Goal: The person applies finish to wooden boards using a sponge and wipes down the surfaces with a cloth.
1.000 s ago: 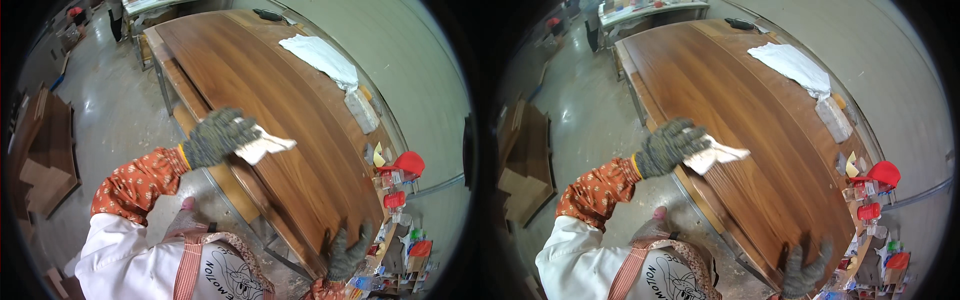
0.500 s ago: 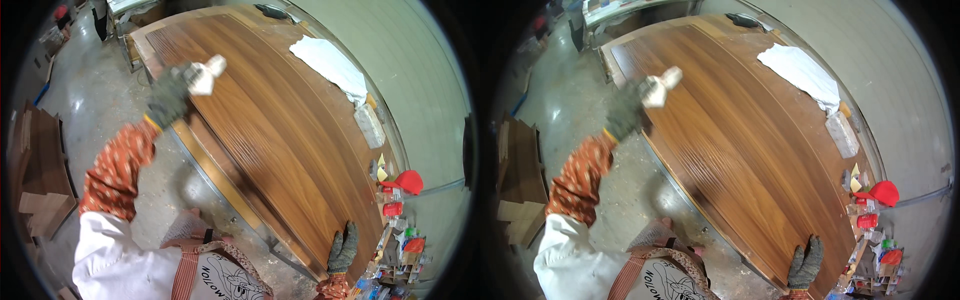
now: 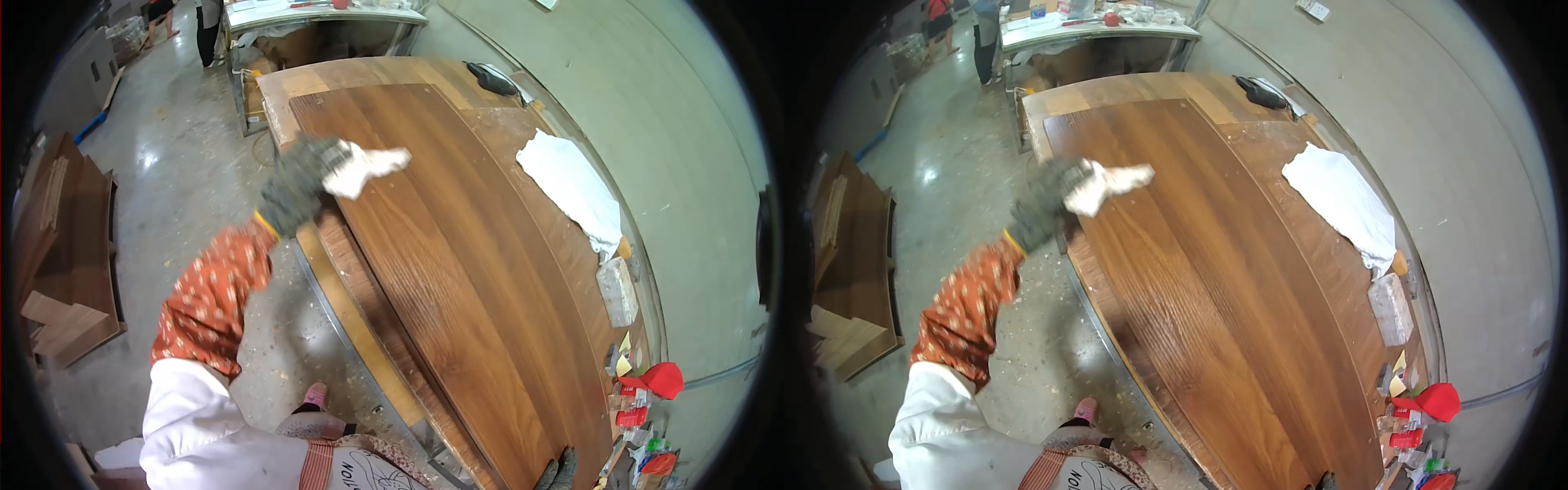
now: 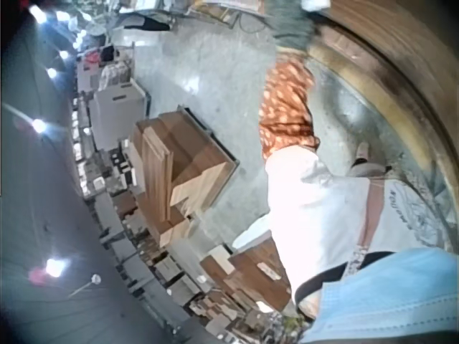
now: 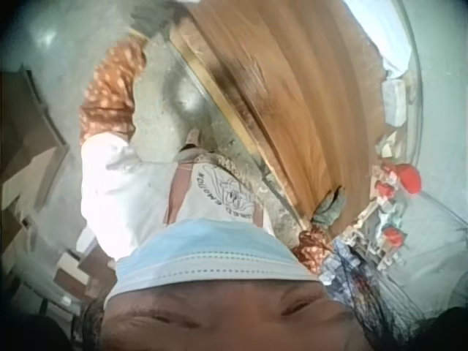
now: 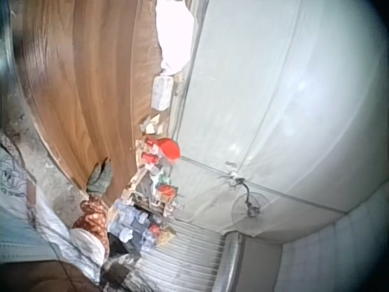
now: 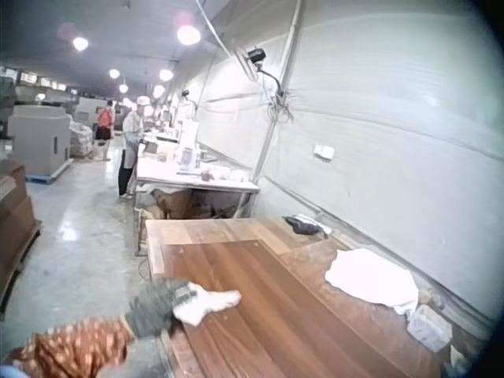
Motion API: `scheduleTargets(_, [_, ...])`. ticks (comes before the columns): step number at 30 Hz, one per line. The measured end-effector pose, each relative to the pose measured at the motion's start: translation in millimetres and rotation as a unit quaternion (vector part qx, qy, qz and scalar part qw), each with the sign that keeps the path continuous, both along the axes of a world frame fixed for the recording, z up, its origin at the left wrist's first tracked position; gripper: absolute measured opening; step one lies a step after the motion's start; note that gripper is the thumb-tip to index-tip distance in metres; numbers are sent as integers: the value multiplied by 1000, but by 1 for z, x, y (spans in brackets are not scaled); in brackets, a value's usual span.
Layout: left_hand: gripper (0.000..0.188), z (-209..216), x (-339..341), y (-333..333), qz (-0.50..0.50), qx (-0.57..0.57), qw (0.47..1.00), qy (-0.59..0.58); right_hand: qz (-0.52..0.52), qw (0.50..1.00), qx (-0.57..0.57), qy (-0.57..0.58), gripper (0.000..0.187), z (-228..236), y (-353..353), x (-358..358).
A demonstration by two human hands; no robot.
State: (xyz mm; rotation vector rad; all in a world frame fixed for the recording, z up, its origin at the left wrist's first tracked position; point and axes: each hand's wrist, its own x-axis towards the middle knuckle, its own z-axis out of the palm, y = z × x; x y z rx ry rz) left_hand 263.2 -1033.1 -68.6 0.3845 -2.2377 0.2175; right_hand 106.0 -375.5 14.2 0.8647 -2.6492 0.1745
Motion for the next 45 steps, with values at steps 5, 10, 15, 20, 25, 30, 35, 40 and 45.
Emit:
scheduleTargets(5, [59,9,2,-119,137,110,984,-15,-31,999,21,6,33,11,-18,5])
scheduleTargets(10, [51,-6,-11,-120,120,97,985,79,-3,1000,20,21,32,27,-41,9])
scheduleTargets(15, [44,-18,-20,-22,84,31,985,146,-6,1000,8,13,30,17,-25,4])
scheduleTargets(20, [53,-17,-34,133,-6,92,981,171,-33,998,-45,-18,35,-31,24,-8])
scheduleTargets(25, [54,-24,-32,292,-55,161,981,90,-4,999,-46,8,38,-33,28,-7])
scheduleTargets(30, [51,-29,-38,418,-206,201,953,90,-1,998,-57,14,35,-31,24,-7])
scheduleTargets(35, [51,-2,-33,520,-356,212,910,15,87,991,-98,23,33,-33,37,9])
scheduleTargets(40, [53,-1,-37,621,-443,133,886,-46,-49,908,-390,-148,38,-28,121,90])
scheduleTargets(45, [52,-2,-23,692,-660,505,552,-69,-110,751,-638,-129,57,-74,200,179])
